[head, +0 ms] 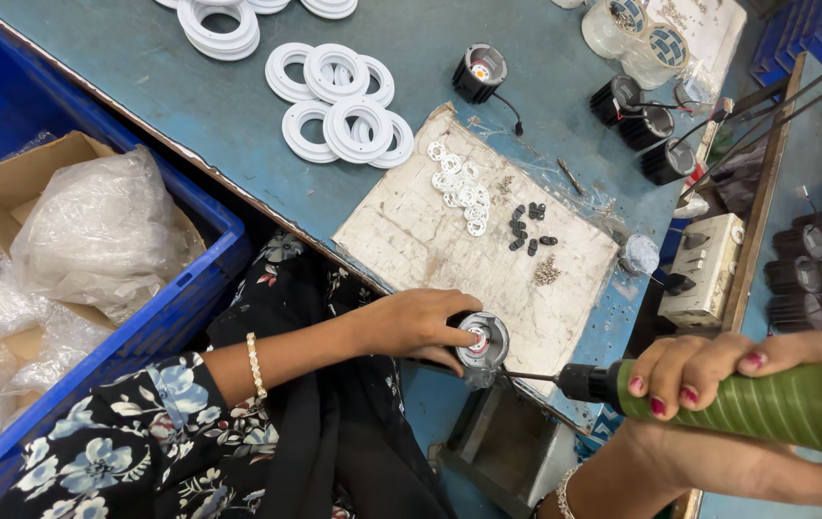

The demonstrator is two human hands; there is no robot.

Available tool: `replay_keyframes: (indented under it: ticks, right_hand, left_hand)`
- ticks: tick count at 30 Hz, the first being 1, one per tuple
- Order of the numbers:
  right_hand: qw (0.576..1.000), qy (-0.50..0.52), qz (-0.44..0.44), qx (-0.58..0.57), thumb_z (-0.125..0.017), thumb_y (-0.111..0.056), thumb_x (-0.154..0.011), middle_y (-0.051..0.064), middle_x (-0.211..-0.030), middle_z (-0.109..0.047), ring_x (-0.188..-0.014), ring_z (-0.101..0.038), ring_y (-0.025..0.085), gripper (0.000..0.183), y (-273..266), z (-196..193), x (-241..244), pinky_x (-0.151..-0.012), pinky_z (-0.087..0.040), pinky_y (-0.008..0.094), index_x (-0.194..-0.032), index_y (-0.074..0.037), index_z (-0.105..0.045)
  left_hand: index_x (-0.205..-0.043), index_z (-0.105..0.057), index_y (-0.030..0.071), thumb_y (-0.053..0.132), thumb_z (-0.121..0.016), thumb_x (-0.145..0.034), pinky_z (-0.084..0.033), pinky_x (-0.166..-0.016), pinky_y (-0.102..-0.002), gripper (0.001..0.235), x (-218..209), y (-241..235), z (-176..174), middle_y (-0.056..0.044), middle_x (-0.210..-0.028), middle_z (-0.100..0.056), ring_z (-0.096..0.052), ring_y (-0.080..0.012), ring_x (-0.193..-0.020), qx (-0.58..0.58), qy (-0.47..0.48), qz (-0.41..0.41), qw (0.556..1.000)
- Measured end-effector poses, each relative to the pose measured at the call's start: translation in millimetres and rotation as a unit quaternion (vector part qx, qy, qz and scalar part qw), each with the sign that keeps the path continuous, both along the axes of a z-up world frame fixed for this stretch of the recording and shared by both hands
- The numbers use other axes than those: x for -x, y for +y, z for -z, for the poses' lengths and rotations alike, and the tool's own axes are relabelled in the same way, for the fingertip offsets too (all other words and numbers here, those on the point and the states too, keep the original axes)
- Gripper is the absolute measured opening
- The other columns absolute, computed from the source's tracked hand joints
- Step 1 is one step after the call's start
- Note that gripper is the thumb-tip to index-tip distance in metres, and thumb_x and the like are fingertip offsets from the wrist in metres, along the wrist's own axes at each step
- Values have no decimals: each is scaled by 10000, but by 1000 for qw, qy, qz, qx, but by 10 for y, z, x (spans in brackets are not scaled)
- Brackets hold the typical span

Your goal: The person assembles a small LED light fixture by inserting a bulb into a black heat sink, then uses a green electric screwdriver to fasten screws into the fixture. The person handles multiple small components and tools on a cluttered workbench.

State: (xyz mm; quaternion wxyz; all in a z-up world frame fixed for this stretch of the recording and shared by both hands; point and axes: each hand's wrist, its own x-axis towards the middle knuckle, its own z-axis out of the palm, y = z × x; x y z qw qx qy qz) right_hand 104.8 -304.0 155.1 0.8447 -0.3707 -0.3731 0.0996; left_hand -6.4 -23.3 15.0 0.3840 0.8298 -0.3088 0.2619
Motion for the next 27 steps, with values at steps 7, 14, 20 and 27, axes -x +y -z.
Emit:
replay_keyframes:
  ticks: [7,14,20,27]
  right_hand:
    - [998,-26,39,43,-172,-918,-802,216,-712,-521,-520,-507,294,1018,39,3,59,-504,-466,421,-1031,37,-439]
    - [1000,2,26,6,-101,-911,-775,221,-693,-489,-491,-492,299,1035,62,-11,69,-490,-456,424,-1022,38,-431]
    - [999,22,29,-4,-102,-908,-783,208,-672,-461,-484,-466,295,1025,-19,18,53,-492,-445,417,-995,43,-419]
    - [999,2,49,20,-152,-888,-837,210,-696,-470,-526,-456,293,988,-41,45,36,-504,-447,415,-1001,48,-421]
  left_hand:
    - [-1172,-663,119,288,-831,-803,-527,-949,-412,439,-90,97,29,-183,-1443,-544,-610,-366,-1221,31,77,74,994]
    - [-1226,-633,103,178,-866,-746,-495,-1019,-411,539,-202,127,43,-142,-1396,-563,-582,-361,-1275,35,125,127,983]
    - [-1208,-646,139,239,-869,-781,-527,-986,-387,492,13,12,27,-119,-1357,-573,-622,-300,-1193,73,130,8,989]
    - [-1225,-671,157,258,-837,-798,-527,-1000,-396,469,58,22,-15,-127,-1413,-577,-600,-323,-1247,62,120,7,991]
